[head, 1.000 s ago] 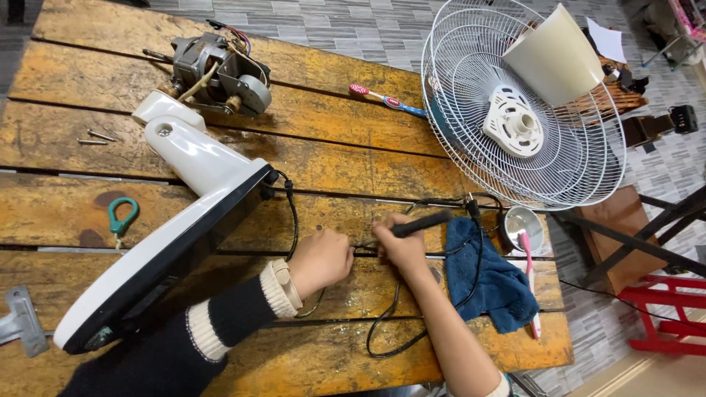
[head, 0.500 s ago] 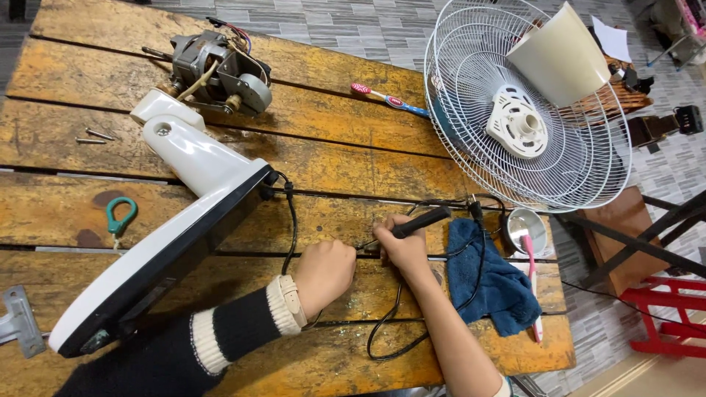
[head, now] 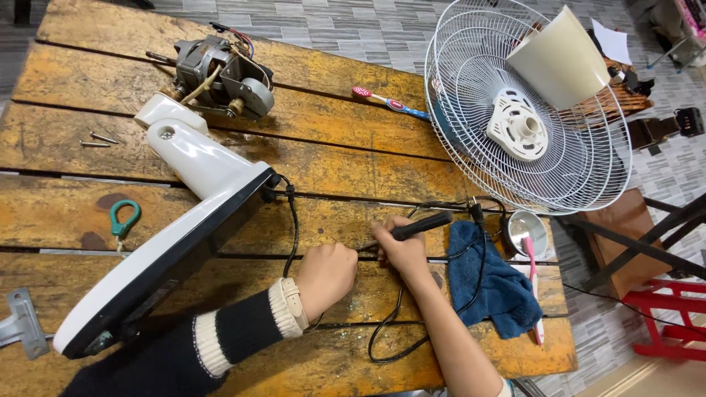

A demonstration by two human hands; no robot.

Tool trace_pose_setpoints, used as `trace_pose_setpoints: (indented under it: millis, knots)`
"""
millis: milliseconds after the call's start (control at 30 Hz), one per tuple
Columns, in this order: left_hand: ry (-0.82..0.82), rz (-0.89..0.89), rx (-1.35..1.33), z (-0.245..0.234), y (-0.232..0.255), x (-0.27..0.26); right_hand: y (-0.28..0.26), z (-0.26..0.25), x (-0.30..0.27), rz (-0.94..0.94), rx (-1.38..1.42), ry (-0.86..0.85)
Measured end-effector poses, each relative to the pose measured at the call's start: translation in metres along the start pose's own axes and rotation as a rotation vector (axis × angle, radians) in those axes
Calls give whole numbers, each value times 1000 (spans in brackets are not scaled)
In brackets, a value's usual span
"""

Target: Soldering wires to repair an electric fan on a wooden workbench

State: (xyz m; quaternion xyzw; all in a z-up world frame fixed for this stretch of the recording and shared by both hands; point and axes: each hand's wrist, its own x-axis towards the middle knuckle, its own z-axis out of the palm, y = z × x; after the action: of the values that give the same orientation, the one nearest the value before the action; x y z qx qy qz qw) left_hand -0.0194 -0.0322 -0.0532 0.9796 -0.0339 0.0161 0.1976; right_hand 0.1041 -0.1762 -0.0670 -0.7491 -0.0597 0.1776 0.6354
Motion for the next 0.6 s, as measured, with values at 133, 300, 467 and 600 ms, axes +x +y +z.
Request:
trace_pose_setpoints:
  millis: [133, 300, 467, 600]
  knots:
    - [-61, -11, -8, -3, -3, 4, 8, -2, 10, -39, -69, -80]
    - [-526, -237, -647, -51, -26, 28, -71, 6, -26, 42, 93, 143]
    - [-618, -279, -726, -50, -40, 38, -67, -27, -7, -98, 166, 193]
    - [-608, -350, -535, -42, -34, 43, -13, -63, 25, -197, 107, 203]
